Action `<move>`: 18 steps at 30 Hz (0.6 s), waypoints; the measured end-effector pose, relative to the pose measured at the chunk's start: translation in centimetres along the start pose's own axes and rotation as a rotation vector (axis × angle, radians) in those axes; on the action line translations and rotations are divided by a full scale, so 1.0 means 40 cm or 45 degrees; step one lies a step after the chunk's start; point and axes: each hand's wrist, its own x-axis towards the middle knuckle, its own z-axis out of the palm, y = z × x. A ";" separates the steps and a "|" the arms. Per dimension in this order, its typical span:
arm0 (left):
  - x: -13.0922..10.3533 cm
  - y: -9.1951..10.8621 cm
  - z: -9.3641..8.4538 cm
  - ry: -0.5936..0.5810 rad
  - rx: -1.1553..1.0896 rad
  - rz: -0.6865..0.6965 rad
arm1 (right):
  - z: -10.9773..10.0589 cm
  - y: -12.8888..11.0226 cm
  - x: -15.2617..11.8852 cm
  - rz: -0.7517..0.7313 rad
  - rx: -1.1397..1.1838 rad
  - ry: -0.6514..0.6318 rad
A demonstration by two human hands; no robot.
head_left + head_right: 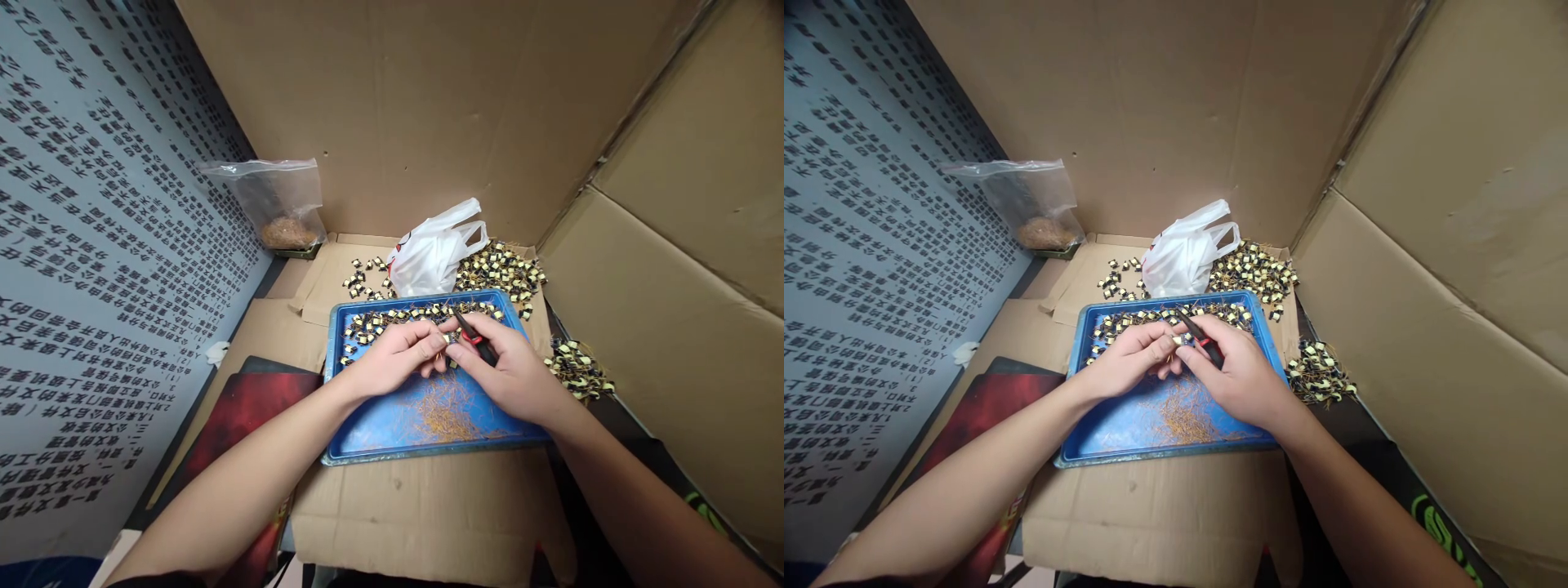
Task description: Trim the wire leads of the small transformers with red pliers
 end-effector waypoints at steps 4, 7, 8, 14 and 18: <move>0.003 -0.007 -0.001 0.021 -0.094 0.030 | 0.012 0.000 -0.002 0.047 0.047 0.102; 0.007 -0.011 -0.001 0.060 -0.326 0.043 | 0.022 0.004 -0.004 0.077 0.060 0.192; 0.008 -0.010 0.000 0.063 -0.389 0.047 | 0.026 0.006 -0.005 0.086 0.076 0.209; 0.006 0.000 0.004 0.031 -0.456 0.063 | 0.034 0.013 -0.007 0.107 0.145 0.279; 0.008 -0.003 -0.002 0.040 -0.383 0.072 | 0.031 0.010 -0.006 0.072 0.007 0.277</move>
